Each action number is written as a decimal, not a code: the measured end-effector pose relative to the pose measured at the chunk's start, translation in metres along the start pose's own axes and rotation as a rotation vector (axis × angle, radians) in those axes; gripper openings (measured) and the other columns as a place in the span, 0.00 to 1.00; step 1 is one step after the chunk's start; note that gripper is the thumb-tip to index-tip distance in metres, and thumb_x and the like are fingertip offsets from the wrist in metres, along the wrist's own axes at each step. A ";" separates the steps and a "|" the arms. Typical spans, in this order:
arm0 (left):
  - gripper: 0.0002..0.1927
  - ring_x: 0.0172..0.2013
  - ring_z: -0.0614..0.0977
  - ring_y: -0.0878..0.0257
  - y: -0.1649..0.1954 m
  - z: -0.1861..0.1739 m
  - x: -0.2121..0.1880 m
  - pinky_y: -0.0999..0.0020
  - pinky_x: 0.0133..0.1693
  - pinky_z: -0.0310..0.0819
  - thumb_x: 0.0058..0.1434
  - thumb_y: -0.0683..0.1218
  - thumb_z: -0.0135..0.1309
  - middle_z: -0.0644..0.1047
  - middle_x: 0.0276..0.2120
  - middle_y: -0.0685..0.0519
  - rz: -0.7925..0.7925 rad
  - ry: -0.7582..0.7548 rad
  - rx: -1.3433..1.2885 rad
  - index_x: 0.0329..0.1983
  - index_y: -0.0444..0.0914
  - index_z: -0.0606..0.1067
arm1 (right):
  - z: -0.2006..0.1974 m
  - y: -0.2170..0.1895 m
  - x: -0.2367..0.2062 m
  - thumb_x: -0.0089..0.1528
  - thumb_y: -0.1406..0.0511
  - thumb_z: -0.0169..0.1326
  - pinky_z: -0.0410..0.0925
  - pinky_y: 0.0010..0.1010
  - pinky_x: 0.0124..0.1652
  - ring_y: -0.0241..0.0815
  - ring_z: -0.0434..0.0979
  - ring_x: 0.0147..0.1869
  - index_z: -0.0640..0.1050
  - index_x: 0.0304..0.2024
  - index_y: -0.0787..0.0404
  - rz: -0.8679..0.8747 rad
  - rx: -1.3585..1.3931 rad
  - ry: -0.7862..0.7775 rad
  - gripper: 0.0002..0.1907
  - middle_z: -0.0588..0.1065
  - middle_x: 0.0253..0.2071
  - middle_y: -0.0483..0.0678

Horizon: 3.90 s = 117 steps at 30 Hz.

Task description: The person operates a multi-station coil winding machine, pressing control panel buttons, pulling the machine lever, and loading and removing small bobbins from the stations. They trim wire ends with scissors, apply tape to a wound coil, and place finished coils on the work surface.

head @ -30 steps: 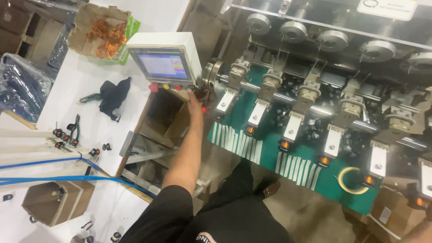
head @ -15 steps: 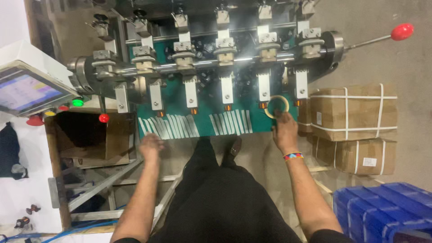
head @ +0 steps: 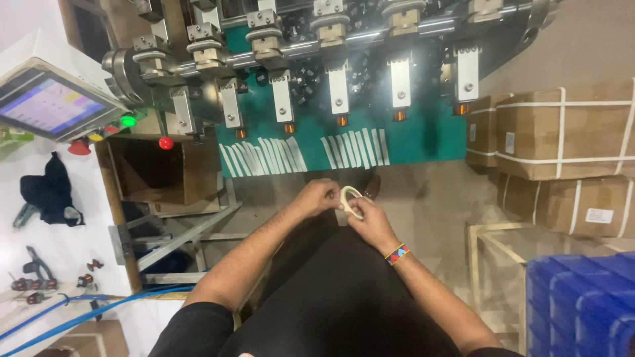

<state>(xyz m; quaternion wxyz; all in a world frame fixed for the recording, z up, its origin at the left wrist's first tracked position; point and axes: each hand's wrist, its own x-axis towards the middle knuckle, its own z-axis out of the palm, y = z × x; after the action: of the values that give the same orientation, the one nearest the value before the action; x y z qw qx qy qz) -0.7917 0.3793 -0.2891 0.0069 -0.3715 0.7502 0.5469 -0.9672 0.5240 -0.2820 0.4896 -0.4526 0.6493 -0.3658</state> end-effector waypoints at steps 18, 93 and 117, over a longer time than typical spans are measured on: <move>0.13 0.38 0.83 0.39 -0.021 -0.087 0.094 0.50 0.38 0.77 0.49 0.44 0.67 0.75 0.45 0.35 0.117 0.339 0.602 0.31 0.33 0.77 | 0.097 0.033 0.087 0.69 0.52 0.48 0.68 0.33 0.30 0.38 0.75 0.27 0.83 0.36 0.64 0.412 0.242 0.286 0.24 0.76 0.24 0.49; 0.28 0.45 0.79 0.37 -0.055 -0.109 0.012 0.48 0.44 0.73 0.57 0.47 0.61 0.77 0.44 0.35 -0.130 0.435 0.243 0.56 0.33 0.65 | 0.135 -0.014 0.112 0.65 0.51 0.51 0.71 0.52 0.46 0.62 0.79 0.46 0.83 0.36 0.63 0.365 -0.573 -0.196 0.23 0.79 0.38 0.59; 0.23 0.45 0.85 0.46 -0.134 -0.059 -0.144 0.55 0.49 0.76 0.61 0.62 0.53 0.84 0.41 0.42 -0.697 0.247 0.061 0.45 0.40 0.83 | -0.152 -0.002 0.294 0.68 0.56 0.47 0.68 0.44 0.57 0.61 0.75 0.60 0.75 0.54 0.68 -0.351 -1.052 0.717 0.23 0.75 0.56 0.63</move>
<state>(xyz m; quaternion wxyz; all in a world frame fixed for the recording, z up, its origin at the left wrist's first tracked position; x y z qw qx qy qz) -0.5884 0.3927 -0.3147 0.1133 -0.6676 0.5896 0.4403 -1.1467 0.2497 -0.3314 -0.1105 -0.5807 0.7808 -0.2024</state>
